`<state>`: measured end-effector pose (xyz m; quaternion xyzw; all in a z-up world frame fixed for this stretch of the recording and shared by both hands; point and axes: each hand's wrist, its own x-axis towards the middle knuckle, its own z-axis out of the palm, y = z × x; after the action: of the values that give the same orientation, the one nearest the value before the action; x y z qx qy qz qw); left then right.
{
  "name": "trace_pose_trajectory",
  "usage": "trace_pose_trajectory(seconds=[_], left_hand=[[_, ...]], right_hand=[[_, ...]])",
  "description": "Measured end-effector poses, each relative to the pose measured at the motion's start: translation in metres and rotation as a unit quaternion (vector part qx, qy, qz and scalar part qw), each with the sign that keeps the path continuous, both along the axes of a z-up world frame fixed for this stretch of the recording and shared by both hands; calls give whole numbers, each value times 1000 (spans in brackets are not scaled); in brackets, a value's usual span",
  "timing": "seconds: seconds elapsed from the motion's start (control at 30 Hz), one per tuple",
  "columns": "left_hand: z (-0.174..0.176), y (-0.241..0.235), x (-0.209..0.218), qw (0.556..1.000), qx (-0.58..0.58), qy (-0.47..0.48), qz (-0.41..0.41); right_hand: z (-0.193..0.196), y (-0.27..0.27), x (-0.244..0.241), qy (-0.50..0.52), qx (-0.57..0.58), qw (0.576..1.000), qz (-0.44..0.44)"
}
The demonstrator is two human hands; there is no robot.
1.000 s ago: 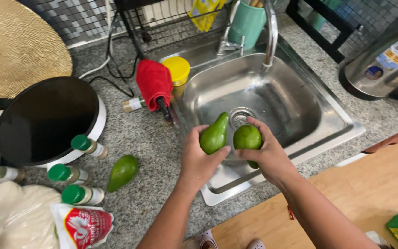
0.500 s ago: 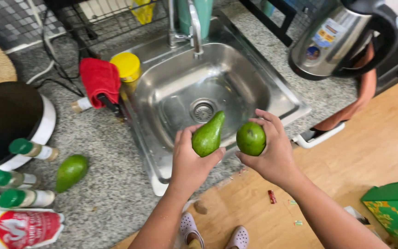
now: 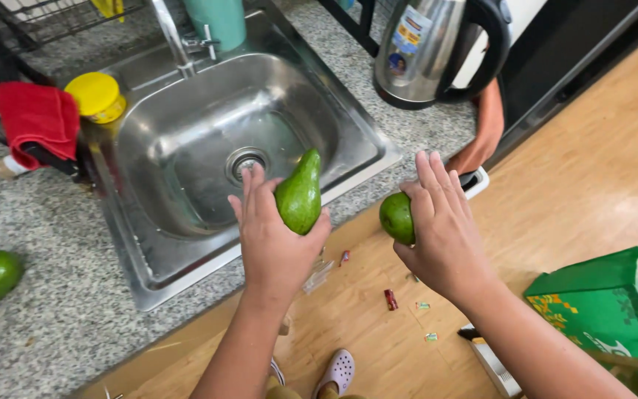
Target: The person organizes a kitchen drawer by arranging utensils and closing it. They then pick up avocados and limes from the countertop, place them in the refrigerator, and return to the counter to handle various condiment bottles and a bag of rice. Finally, they open the drawer again to retrieve a pair of scissors and use them to cut open a packet of sauce.
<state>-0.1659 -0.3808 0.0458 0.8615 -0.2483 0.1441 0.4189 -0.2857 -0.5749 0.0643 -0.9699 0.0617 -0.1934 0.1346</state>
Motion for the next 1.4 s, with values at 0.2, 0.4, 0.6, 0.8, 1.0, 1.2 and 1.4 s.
trace_pose_trajectory(seconds=[0.2, 0.4, 0.6, 0.8, 1.0, 1.2, 1.4], left_hand=[[3, -27, -18, 998, -40, 39, -38], [-3, -56, -23, 994, -42, 62, -75], [10, -87, -18, 997, 4, 30, -77], [17, -128, -1, 991, -13, 11, -131], [20, -164, 19, 976, -69, 12, -204], [26, -197, 27, 963, -72, 31, -256], [23, -235, 13, 949, -87, 49, -300]], right_hand=[[-1, -31, -31, -2, -15, 999, -32], [-1, -50, -51, -34, -27, 997, -66], [1, -70, -56, -37, -32, 993, -104], [2, -96, -46, -35, -39, 988, -145], [6, -120, -30, -35, -37, 981, -186], [8, -145, -29, -23, -45, 972, -229], [5, -173, -49, -10, -46, 966, -256]])
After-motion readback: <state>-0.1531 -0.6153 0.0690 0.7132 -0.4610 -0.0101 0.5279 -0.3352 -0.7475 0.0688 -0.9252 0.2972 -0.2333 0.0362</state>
